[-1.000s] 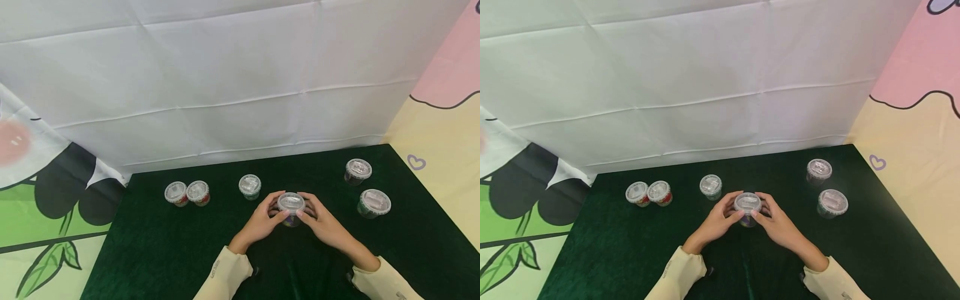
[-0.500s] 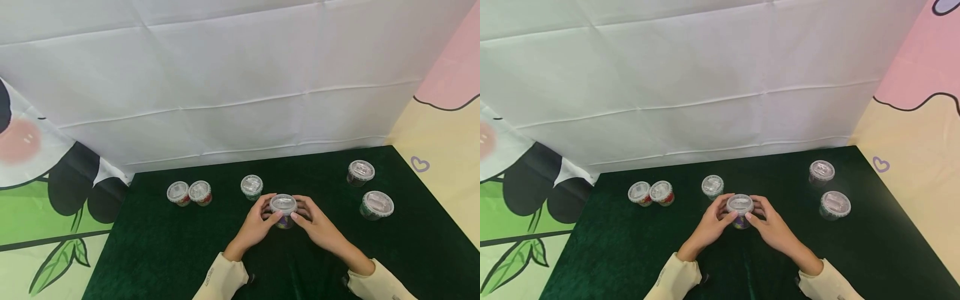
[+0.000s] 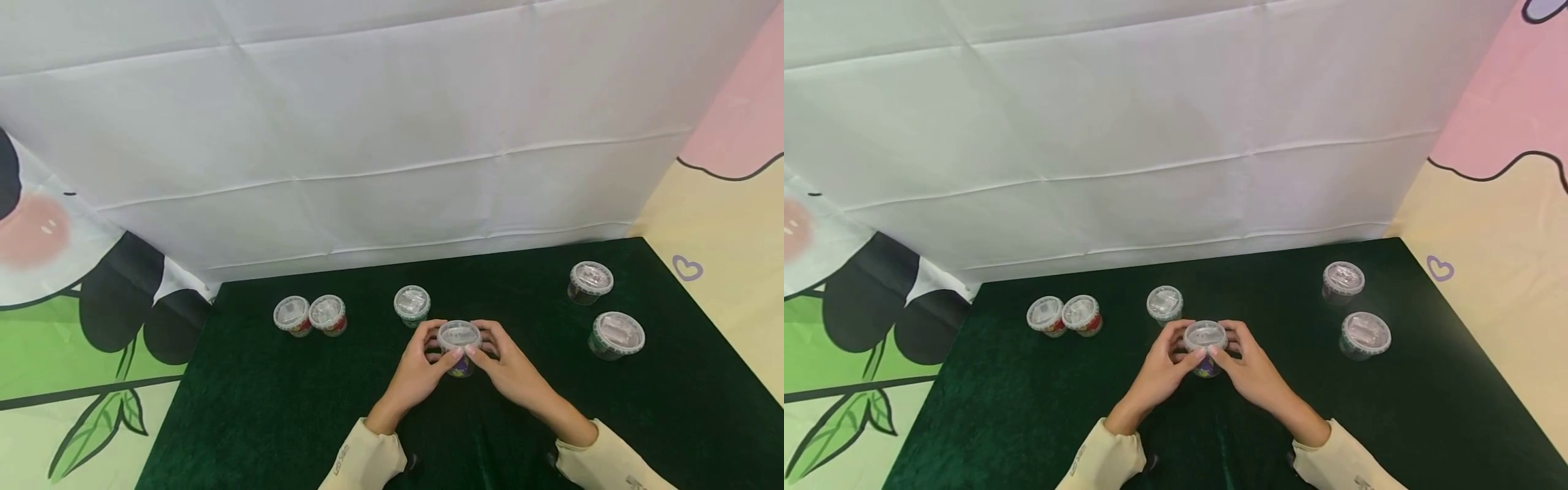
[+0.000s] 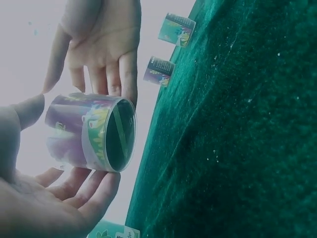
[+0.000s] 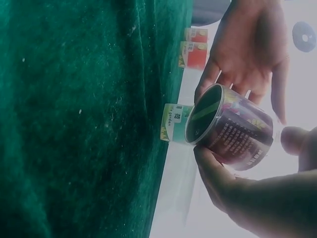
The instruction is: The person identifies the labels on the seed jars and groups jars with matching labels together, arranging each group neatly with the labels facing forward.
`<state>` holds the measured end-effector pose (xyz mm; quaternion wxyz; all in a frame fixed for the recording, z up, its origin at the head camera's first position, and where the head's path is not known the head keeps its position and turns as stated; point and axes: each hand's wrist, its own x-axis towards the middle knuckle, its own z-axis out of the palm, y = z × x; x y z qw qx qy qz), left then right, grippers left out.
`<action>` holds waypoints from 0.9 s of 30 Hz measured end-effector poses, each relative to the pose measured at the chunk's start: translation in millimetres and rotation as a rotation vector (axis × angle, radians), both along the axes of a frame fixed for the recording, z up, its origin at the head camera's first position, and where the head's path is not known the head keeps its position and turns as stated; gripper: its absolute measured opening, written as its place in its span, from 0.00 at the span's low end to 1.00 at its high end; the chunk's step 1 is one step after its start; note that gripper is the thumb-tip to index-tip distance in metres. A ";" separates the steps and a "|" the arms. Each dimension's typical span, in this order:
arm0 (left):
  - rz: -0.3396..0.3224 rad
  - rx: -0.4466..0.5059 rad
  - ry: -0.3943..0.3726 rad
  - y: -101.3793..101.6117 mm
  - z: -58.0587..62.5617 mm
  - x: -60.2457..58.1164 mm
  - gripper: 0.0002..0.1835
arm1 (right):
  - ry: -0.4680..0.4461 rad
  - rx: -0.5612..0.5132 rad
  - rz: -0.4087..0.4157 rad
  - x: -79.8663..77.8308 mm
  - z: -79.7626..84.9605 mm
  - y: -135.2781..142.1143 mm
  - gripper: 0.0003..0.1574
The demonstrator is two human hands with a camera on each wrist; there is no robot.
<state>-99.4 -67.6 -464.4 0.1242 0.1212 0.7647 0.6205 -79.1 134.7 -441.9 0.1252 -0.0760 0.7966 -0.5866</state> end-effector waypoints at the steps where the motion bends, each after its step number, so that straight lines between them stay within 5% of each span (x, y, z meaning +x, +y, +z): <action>1: 0.003 -0.002 0.000 0.2 0.1 0.4 0.29 | -0.006 0.001 -0.003 -0.2 -0.8 -0.5 0.33; 27: -0.106 0.109 -0.127 -20.9 -6.3 2.0 0.28 | -0.121 -0.088 0.112 -1.9 0.1 5.0 0.36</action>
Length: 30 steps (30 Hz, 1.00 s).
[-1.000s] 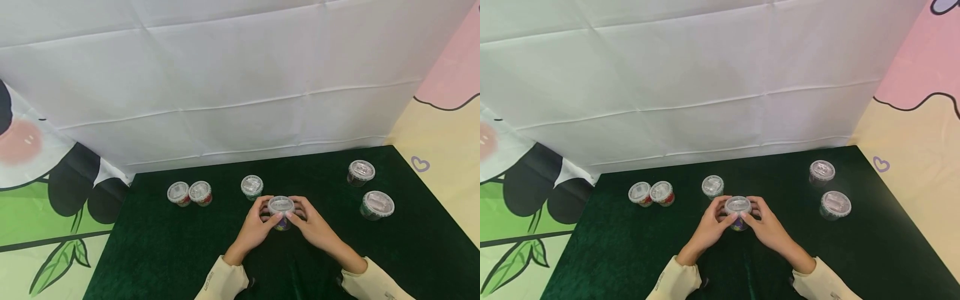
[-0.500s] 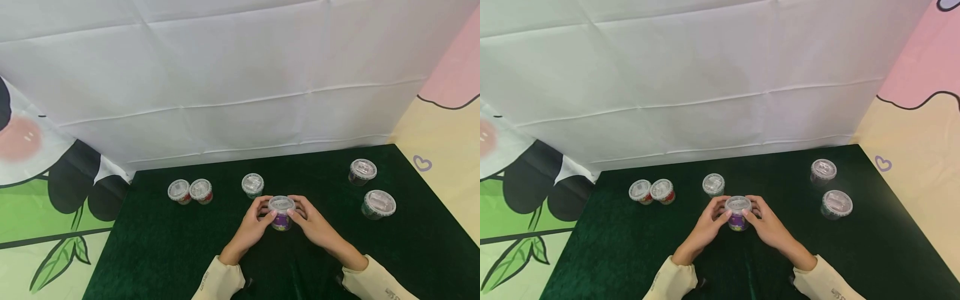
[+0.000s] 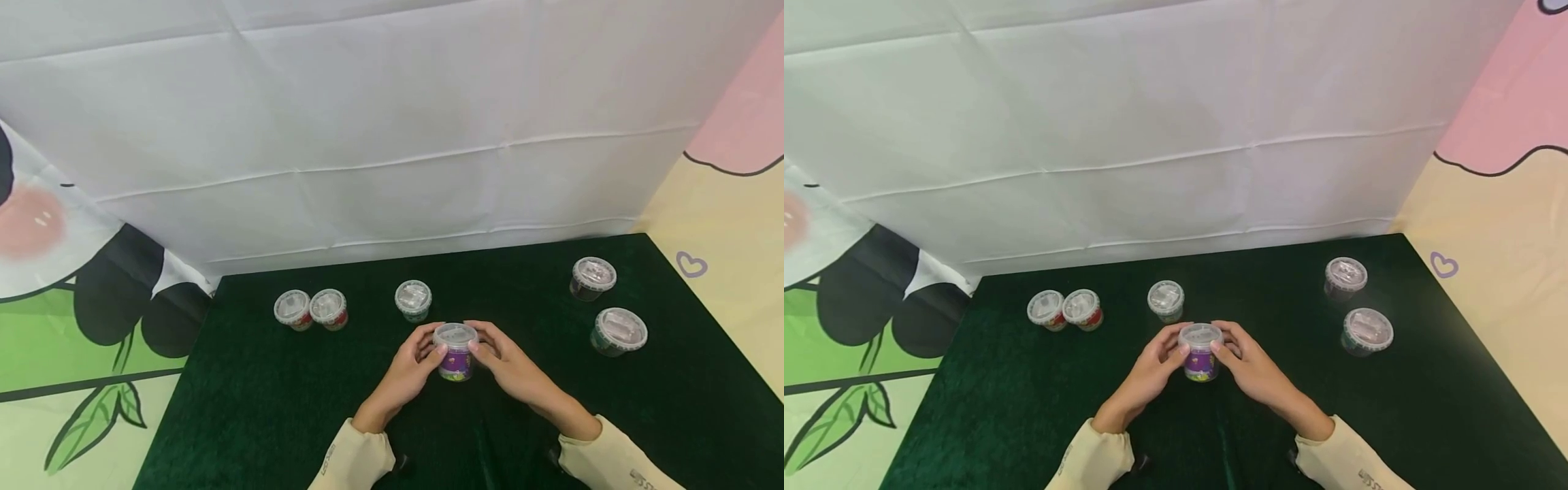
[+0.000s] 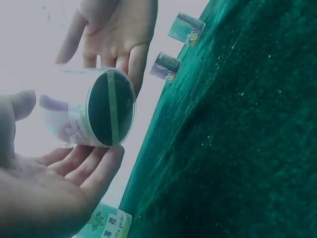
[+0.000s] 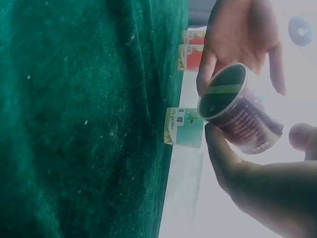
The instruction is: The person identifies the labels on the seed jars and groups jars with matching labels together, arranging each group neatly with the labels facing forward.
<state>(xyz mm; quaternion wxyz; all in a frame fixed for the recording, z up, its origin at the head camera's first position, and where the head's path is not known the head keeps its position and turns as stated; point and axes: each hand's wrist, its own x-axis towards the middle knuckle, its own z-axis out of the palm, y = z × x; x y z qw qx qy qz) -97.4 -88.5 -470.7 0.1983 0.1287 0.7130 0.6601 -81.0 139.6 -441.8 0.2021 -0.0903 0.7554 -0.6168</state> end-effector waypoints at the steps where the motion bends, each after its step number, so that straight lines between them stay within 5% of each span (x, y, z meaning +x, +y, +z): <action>1: 0.007 -0.002 0.005 -0.5 -0.1 0.4 0.28 | -0.006 -0.008 -0.004 0.2 0.0 -0.6 0.37; 17: 0.088 -0.044 0.049 6.4 4.6 8.5 0.25 | 0.022 0.010 -0.053 6.0 -1.6 -5.8 0.34; 30: 0.119 -0.079 0.056 10.5 10.4 12.7 0.24 | 0.000 -0.007 -0.010 4.6 -0.6 -1.7 0.37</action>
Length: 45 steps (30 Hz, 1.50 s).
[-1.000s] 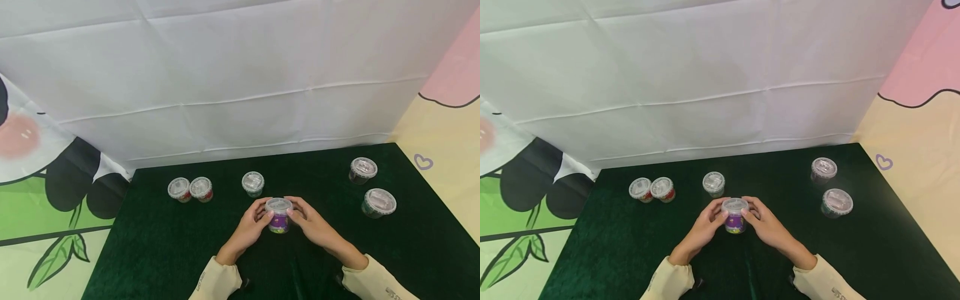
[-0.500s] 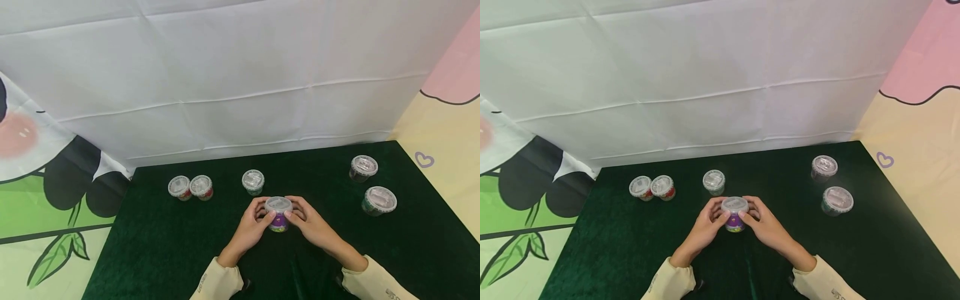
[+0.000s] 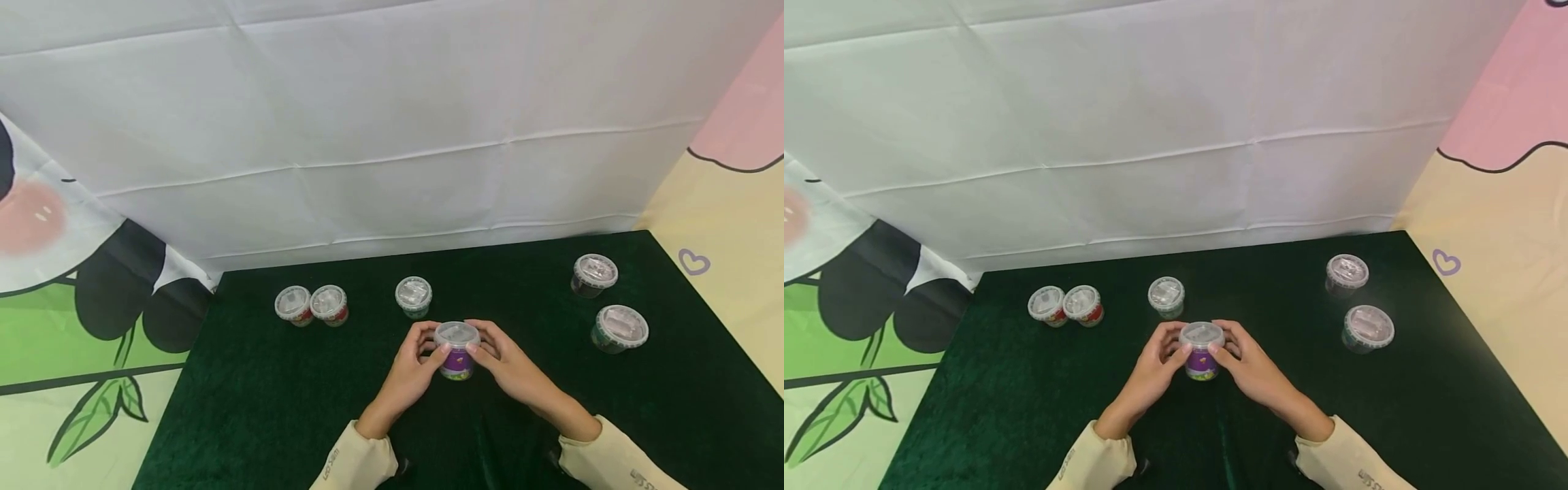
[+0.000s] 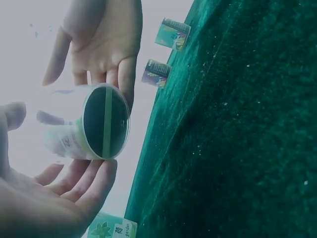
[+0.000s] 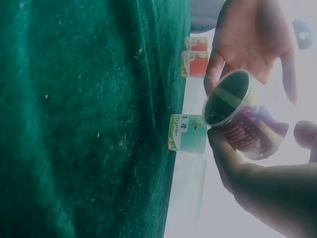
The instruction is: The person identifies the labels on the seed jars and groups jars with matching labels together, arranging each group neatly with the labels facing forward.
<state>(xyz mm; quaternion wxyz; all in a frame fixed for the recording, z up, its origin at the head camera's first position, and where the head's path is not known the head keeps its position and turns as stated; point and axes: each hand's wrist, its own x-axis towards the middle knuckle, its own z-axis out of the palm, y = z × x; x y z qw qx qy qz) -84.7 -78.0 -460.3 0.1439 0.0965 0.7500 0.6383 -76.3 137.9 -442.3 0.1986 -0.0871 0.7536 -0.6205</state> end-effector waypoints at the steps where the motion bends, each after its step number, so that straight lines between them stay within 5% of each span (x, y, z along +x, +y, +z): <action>1: -0.002 0.003 -0.002 0.0 0.5 -0.4 0.25 | -0.004 -0.006 0.003 -0.3 0.2 0.8 0.37; 10: -0.054 0.039 -0.005 2.3 1.6 1.7 0.27 | -0.009 -0.039 0.026 -0.1 1.1 5.9 0.38; 18: 0.059 0.023 0.060 5.7 0.1 6.1 0.25 | -0.024 -0.044 -0.039 3.6 4.3 1.4 0.37; 28: 0.108 -0.040 0.094 11.8 4.0 13.2 0.27 | -0.013 -0.024 -0.070 5.8 0.5 -6.6 0.35; 36: 0.085 -0.034 0.018 4.9 8.7 12.9 0.21 | -0.060 -0.091 0.005 1.3 -0.9 1.8 0.37; 45: 0.016 -0.007 -0.031 -2.1 8.3 10.5 0.28 | -0.079 -0.129 0.072 -0.3 2.2 3.6 0.38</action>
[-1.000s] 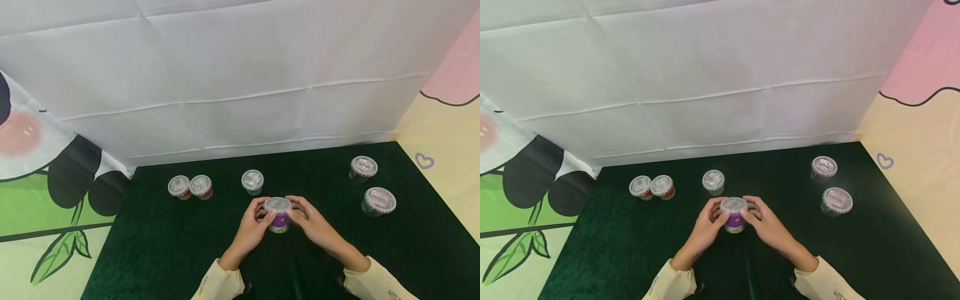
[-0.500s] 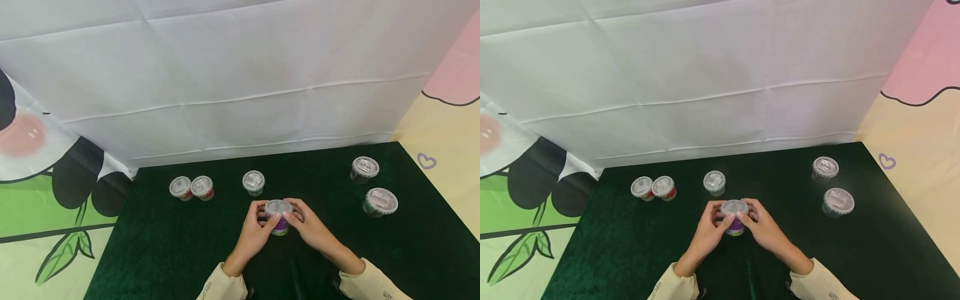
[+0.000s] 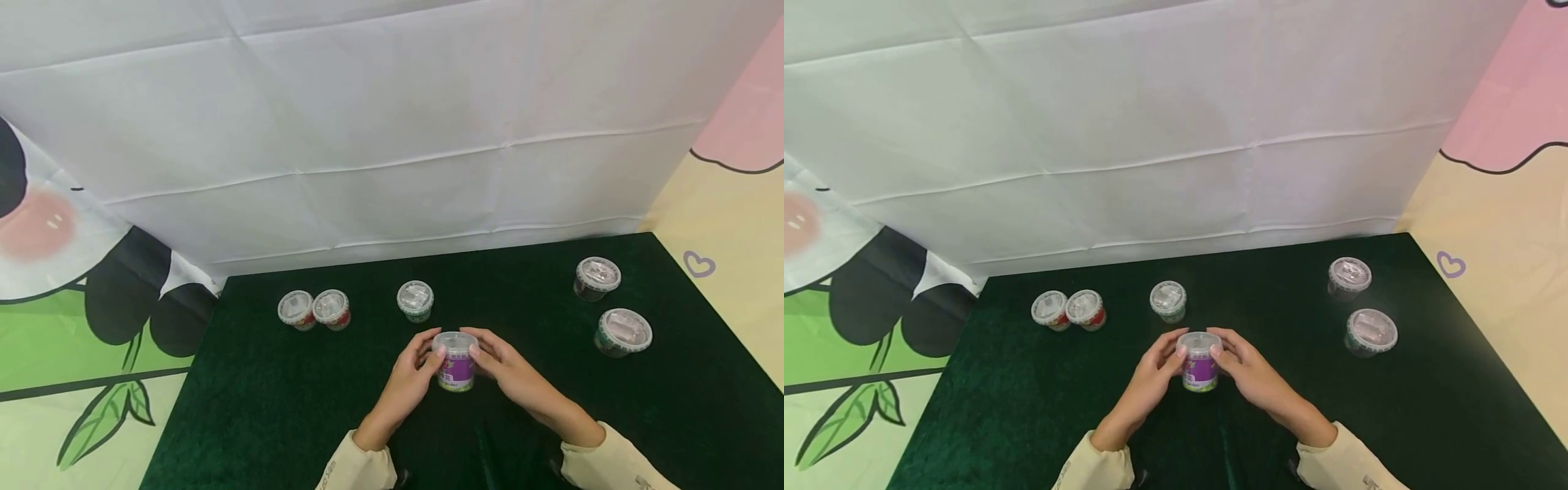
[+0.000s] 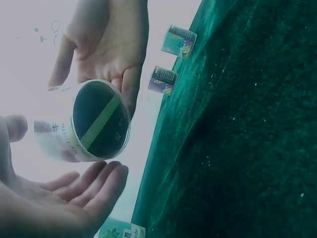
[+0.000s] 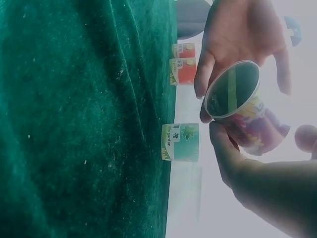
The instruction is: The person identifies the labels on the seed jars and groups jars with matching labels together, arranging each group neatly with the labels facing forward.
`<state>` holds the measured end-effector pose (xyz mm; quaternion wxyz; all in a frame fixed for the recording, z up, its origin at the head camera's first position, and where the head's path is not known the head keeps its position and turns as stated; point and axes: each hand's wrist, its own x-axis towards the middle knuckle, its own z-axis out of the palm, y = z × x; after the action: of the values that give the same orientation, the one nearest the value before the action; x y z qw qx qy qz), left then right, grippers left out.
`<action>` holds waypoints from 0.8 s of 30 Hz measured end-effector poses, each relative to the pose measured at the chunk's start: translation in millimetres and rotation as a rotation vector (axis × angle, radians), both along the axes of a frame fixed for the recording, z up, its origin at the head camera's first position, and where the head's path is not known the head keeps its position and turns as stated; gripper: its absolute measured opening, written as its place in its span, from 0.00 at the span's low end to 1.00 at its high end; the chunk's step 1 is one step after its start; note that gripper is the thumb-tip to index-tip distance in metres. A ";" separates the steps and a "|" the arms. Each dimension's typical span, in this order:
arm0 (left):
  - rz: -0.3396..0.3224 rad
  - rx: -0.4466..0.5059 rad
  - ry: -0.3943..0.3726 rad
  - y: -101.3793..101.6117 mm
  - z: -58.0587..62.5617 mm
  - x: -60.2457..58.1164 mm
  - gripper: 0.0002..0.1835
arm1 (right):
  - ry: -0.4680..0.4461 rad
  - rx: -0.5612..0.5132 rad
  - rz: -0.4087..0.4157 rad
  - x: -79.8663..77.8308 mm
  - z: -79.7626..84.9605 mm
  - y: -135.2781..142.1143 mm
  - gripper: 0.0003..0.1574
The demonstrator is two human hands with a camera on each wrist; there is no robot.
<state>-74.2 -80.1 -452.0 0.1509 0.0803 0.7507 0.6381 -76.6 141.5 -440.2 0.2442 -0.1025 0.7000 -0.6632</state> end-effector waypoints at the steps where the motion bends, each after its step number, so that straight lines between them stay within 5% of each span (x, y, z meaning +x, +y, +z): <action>1: -0.005 0.002 -0.002 -0.5 -0.8 0.3 0.28 | 0.000 0.003 -0.003 0.5 0.3 -0.8 0.38; 8: 0.024 0.025 0.003 -3.3 -2.4 1.7 0.27 | 0.003 0.039 -0.060 3.6 0.8 -7.1 0.37; 24: 0.216 -0.037 0.079 5.8 -4.6 4.3 0.23 | 0.011 0.100 -0.147 4.0 0.7 -21.6 0.33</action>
<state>-69.8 -74.3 -456.6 0.0528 0.0213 0.7720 0.6331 -72.7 119.9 -439.5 0.1957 -0.0422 0.7392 -0.6430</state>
